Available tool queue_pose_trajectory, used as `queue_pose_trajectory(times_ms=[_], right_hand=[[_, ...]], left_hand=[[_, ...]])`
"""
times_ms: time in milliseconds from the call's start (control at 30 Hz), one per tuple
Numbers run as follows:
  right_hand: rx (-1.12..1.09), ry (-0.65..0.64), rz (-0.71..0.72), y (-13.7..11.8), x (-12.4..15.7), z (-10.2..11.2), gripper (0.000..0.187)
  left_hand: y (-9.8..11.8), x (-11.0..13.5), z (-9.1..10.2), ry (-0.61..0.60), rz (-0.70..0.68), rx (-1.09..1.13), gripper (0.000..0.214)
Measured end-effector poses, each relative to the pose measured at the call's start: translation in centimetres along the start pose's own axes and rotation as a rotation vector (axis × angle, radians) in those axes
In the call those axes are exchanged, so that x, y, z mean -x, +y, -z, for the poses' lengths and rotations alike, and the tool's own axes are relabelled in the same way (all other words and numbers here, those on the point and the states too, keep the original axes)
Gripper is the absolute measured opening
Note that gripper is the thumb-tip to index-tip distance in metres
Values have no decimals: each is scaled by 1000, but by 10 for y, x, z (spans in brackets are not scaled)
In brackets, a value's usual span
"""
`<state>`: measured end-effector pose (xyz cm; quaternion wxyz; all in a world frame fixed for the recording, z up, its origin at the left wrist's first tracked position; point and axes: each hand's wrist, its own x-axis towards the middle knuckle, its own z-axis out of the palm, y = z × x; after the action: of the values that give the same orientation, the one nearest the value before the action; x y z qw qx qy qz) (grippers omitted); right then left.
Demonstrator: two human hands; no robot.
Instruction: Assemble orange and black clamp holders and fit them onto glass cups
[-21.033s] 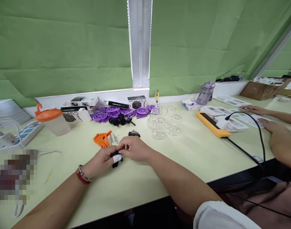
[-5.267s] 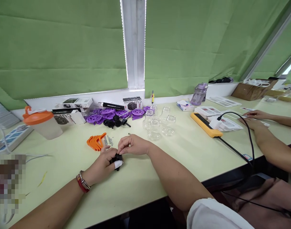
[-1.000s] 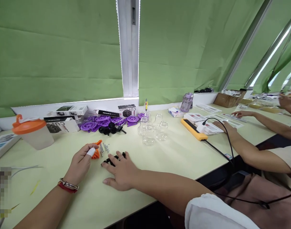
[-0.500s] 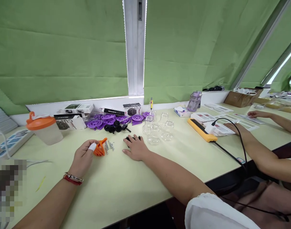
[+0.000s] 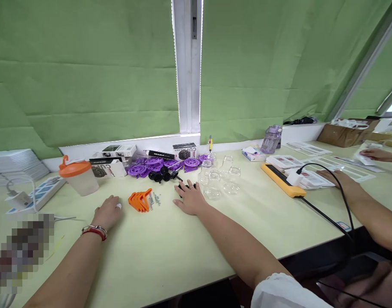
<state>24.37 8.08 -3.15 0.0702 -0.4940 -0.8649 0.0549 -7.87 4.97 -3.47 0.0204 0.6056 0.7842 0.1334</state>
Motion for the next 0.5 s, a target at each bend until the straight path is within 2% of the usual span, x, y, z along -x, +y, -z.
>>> queue_pose_trajectory(times_ms=[100, 200, 500], right_hand=[[0, -6, 1, 0, 0, 1, 75], [25, -24, -1, -1, 0, 2, 73], [34, -41, -5, 0, 0, 1, 72]], left_hand=[[2, 5, -1, -48, -29, -73, 40], [7, 6, -3, -49, -5, -121, 47], [4, -6, -5, -142, -28, -151, 57]])
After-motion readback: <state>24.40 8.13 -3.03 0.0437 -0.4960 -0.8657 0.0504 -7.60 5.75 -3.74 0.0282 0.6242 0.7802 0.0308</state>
